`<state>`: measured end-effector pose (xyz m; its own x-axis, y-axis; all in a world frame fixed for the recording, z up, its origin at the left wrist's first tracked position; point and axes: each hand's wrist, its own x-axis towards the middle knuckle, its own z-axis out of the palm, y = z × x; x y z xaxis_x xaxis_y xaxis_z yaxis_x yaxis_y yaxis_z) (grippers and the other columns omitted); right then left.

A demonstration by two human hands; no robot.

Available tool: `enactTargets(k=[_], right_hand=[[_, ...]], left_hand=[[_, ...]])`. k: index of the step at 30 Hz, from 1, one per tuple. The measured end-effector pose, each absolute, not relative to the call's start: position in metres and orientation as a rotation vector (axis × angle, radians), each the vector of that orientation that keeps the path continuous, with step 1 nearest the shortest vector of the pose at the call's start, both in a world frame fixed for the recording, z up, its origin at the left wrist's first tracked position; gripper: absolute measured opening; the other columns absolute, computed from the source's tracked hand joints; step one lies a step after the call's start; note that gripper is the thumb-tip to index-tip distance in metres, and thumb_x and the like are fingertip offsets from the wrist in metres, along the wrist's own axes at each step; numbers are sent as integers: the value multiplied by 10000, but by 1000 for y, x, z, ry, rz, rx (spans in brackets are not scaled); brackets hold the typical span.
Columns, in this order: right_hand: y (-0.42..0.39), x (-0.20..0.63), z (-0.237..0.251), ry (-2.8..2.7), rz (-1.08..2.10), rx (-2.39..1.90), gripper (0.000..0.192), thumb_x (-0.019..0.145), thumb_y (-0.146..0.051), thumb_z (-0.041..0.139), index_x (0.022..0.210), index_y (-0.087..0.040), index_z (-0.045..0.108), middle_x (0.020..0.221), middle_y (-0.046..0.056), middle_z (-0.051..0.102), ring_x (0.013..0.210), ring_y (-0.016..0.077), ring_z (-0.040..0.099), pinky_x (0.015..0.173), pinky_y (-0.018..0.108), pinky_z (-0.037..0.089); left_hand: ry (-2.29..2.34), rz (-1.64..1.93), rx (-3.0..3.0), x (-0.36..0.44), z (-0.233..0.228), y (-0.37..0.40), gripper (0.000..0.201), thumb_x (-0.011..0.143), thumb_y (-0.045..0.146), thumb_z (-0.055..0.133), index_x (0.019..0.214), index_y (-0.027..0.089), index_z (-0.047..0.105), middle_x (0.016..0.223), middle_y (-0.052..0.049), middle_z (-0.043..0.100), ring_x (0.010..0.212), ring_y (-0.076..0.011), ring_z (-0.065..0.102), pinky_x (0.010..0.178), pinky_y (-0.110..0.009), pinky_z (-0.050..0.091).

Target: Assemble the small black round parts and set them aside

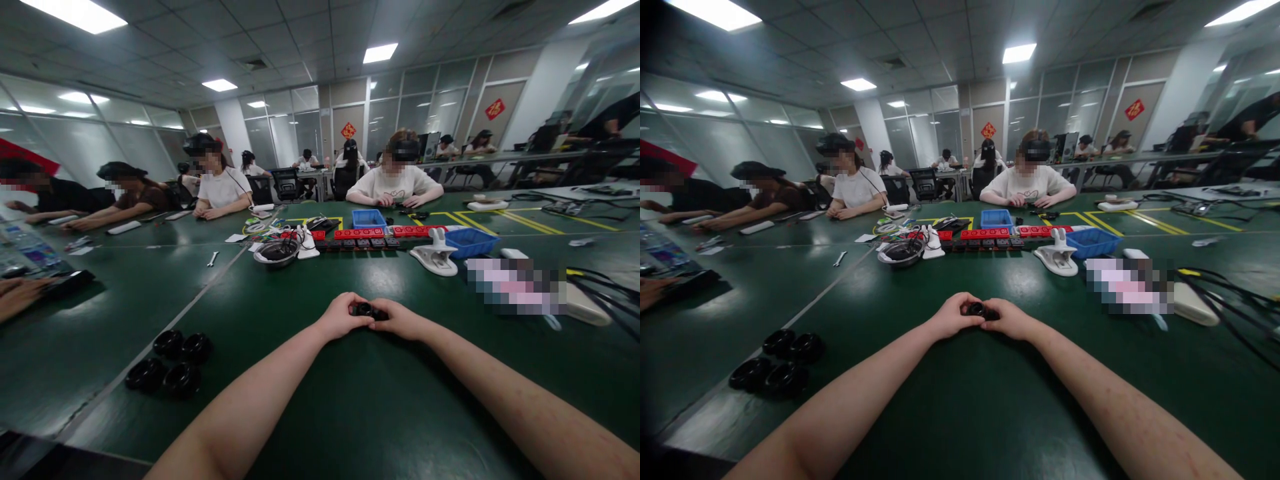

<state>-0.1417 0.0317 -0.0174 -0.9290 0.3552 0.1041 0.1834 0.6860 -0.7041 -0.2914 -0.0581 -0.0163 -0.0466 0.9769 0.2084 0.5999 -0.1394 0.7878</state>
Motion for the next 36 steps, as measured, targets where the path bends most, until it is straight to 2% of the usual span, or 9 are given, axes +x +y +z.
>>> enactTargets(k=[22,27,32,36], right_hand=[[30,-143,-20,-2646,996,-628,198,613,-279,576,743,-145,510,665,-13,501,622,116,457,540,213,337],[23,-148,-24,-2627,753,-773,221,600,-331,581,662,-171,442,614,-22,487,561,105,440,480,198,289],[11,-158,-30,-2562,372,-1065,206,650,-351,527,729,-184,436,665,21,533,566,128,474,463,217,247],[3,-163,-29,-2548,211,-1210,207,684,-347,493,791,-175,449,699,54,548,611,159,509,487,235,263]], left_hand=[[1713,1105,1768,-286,-15,-60,341,563,323,637,847,159,543,813,-14,483,672,-107,449,579,-213,366],[1815,1145,1774,-284,-22,-57,345,568,344,630,844,163,528,813,-18,488,701,-122,464,595,-225,370],[2007,1227,1663,-278,-29,-53,338,578,358,619,835,162,519,822,-32,498,749,-143,474,648,-253,379],[2093,1251,1650,-273,-28,-52,297,594,332,608,820,162,518,820,-33,502,756,-144,474,671,-262,377]])
